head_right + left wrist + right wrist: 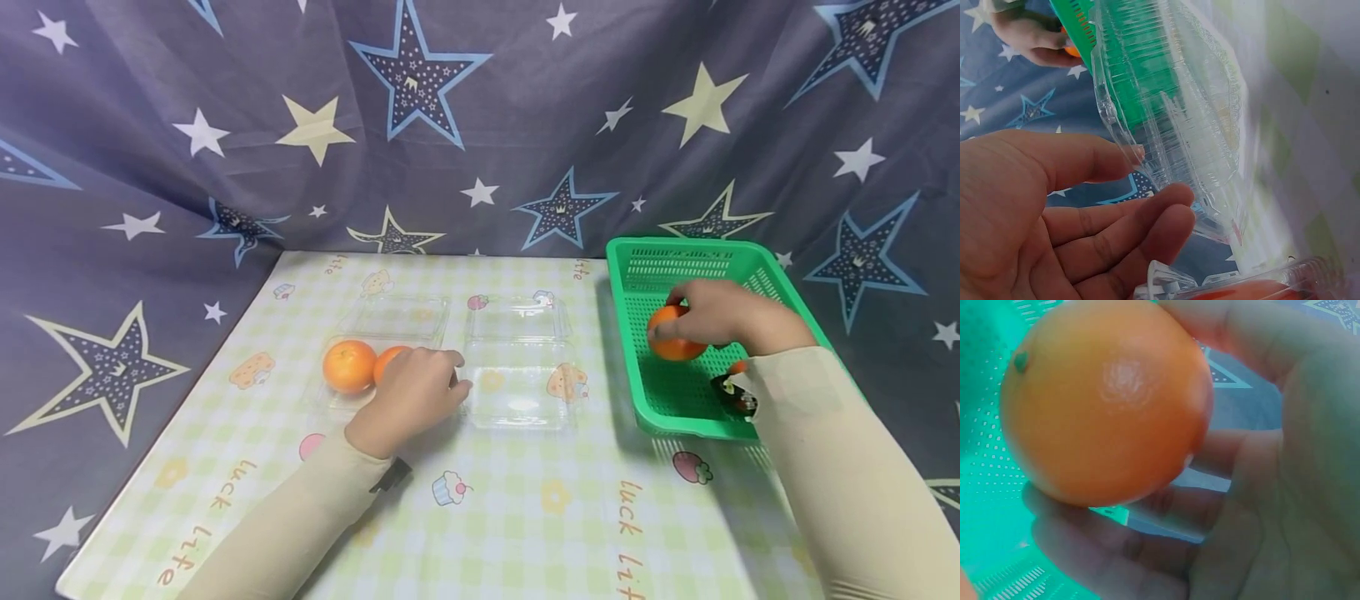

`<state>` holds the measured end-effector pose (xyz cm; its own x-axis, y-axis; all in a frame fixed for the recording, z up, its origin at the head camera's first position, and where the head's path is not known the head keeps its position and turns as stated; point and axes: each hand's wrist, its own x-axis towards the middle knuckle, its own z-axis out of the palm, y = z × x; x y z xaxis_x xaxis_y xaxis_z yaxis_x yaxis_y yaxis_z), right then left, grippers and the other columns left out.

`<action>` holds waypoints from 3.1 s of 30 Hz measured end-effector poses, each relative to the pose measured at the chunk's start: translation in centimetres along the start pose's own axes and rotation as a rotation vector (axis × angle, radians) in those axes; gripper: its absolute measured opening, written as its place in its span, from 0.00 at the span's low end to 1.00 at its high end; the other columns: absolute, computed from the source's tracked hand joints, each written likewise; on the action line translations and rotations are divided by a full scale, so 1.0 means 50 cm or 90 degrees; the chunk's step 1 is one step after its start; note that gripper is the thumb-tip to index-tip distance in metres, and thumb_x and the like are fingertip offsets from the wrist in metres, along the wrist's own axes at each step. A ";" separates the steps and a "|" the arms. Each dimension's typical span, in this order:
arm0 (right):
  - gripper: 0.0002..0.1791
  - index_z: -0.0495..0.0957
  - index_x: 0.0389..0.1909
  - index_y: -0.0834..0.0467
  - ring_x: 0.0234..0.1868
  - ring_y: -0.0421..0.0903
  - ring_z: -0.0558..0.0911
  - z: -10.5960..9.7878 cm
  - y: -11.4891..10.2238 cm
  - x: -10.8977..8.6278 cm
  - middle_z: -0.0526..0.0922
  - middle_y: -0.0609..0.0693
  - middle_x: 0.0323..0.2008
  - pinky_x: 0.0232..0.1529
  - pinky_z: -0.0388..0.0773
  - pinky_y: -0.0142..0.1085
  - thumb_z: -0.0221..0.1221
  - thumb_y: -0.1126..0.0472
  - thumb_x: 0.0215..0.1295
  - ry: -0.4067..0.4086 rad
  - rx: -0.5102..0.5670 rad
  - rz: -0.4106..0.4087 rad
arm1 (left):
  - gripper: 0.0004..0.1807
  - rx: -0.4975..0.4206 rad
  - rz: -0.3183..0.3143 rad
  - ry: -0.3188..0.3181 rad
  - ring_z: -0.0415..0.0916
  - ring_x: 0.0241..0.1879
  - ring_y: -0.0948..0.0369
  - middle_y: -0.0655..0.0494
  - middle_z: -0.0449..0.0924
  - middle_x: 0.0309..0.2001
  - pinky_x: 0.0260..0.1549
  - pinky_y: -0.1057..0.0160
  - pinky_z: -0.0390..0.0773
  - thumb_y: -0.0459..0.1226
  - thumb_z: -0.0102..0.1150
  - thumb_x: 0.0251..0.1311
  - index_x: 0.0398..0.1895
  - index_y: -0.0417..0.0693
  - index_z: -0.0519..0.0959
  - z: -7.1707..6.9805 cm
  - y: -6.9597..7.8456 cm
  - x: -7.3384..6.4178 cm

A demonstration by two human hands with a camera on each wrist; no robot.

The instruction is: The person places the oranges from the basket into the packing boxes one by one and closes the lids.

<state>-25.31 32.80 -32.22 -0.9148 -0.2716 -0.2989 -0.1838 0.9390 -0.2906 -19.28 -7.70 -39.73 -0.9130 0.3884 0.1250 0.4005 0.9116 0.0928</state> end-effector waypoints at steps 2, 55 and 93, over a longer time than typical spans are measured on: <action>0.45 0.75 0.61 0.65 0.39 0.51 0.79 -0.007 -0.003 -0.002 0.84 0.56 0.45 0.35 0.77 0.43 0.66 0.31 0.61 0.010 -0.019 -0.004 | 0.18 -0.004 -0.002 0.001 0.73 0.20 0.58 0.58 0.73 0.16 0.26 0.55 0.70 0.45 0.66 0.63 0.18 0.53 0.73 -0.001 0.000 0.001; 0.51 0.66 0.64 0.60 0.43 0.56 0.79 -0.021 -0.079 -0.073 0.79 0.63 0.54 0.35 0.74 0.41 0.70 0.28 0.53 0.206 0.073 0.021 | 0.14 -0.050 -0.041 -0.059 0.70 0.19 0.56 0.55 0.74 0.18 0.18 0.57 0.66 0.44 0.64 0.62 0.21 0.51 0.75 -0.005 -0.009 0.010; 0.44 0.66 0.59 0.58 0.43 0.55 0.81 0.041 -0.209 -0.089 0.81 0.58 0.48 0.38 0.81 0.41 0.80 0.44 0.49 0.293 0.186 -0.105 | 0.16 -0.021 -0.025 -0.077 0.72 0.20 0.57 0.58 0.69 0.16 0.32 0.52 0.71 0.43 0.63 0.63 0.18 0.51 0.74 -0.007 -0.010 0.010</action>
<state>-18.58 23.78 -29.71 -0.9569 -0.2285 0.1793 -0.2902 0.7770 -0.5586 -19.92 -7.99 -39.36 -0.9302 0.3671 0.0009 0.3641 0.9224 0.1285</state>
